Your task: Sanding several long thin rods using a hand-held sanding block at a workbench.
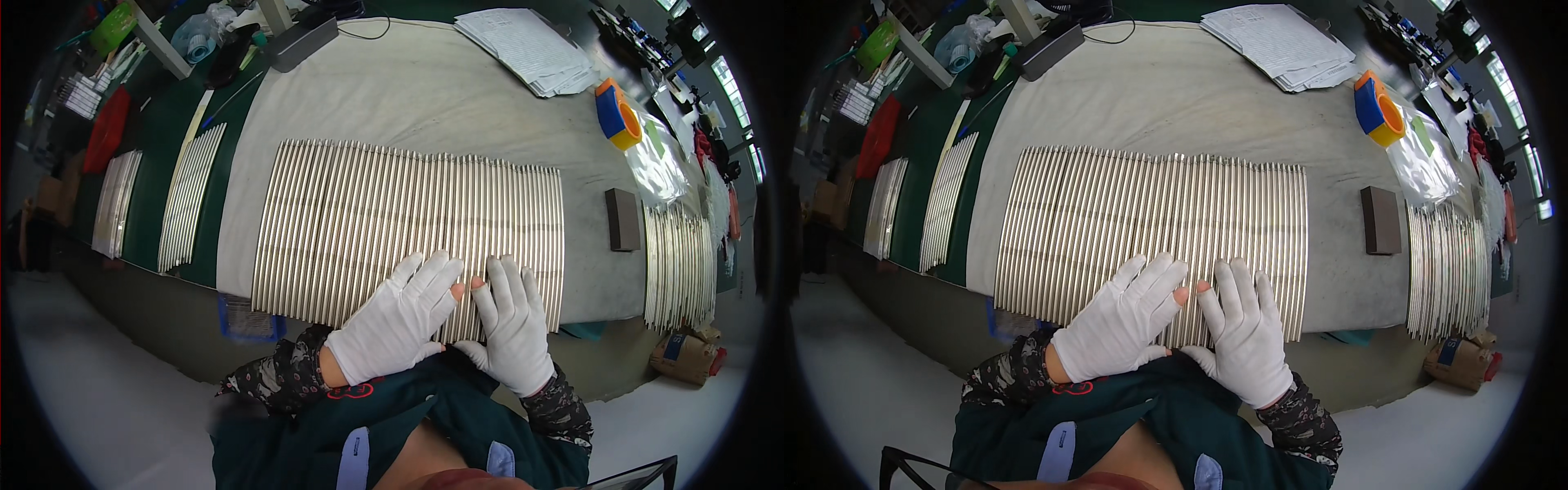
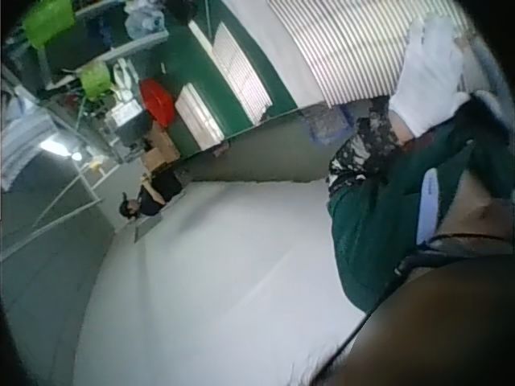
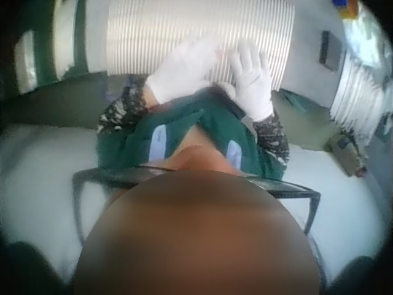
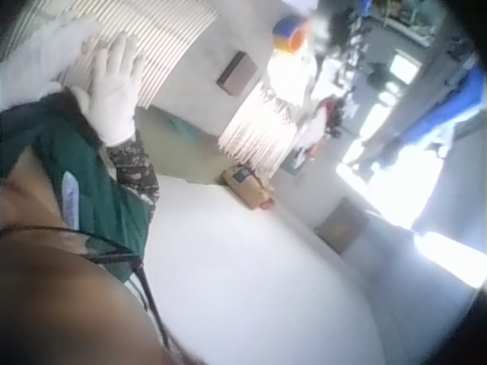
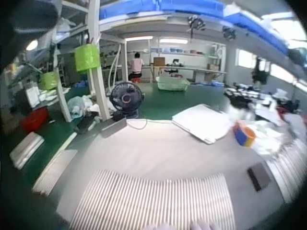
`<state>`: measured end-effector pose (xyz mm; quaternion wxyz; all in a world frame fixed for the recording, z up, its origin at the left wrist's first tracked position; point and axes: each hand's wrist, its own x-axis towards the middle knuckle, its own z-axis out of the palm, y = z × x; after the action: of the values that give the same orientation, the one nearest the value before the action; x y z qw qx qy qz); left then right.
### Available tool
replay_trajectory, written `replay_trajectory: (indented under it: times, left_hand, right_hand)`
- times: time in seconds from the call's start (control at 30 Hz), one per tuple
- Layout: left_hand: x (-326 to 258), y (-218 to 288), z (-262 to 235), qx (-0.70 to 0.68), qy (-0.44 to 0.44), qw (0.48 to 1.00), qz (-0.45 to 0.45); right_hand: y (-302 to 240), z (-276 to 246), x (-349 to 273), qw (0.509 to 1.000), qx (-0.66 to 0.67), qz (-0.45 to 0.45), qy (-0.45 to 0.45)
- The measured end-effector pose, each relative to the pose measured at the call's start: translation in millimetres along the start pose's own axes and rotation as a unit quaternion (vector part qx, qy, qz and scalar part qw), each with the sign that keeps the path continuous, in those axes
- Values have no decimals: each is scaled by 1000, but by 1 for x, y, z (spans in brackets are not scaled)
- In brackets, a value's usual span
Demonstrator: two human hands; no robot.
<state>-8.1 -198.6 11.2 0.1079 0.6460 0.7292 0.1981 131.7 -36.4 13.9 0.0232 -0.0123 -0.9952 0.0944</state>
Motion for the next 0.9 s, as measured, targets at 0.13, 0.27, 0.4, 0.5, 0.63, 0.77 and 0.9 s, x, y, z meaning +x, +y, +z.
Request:
replay_trajectory:
  times: [0.13,0.27,0.4,0.5,0.63,0.77,0.9]
  left_hand:
    - [-1,0,0,9,6,1000,-3]
    - [2,1,-2,11,7,1000,0]
    - [0,-1,6,32,22,999,15]
    - [1,-3,7,20,21,999,14]
    - [-2,-4,11,5,43,999,16]
    - [-4,-6,16,5,51,999,18]
    - [-5,-6,10,38,30,999,17]
  right_hand:
    - [0,1,-1,1000,0,-6,7]
    - [-1,-2,2,1000,10,2,-7]
    - [-1,-2,-1,1000,3,4,-1]
    - [0,-1,-1,1000,4,2,6]
    - [1,1,0,1000,5,-9,19]
    - [0,5,-1,1000,-4,-10,25]
    - [0,4,-1,1000,-5,-17,25]
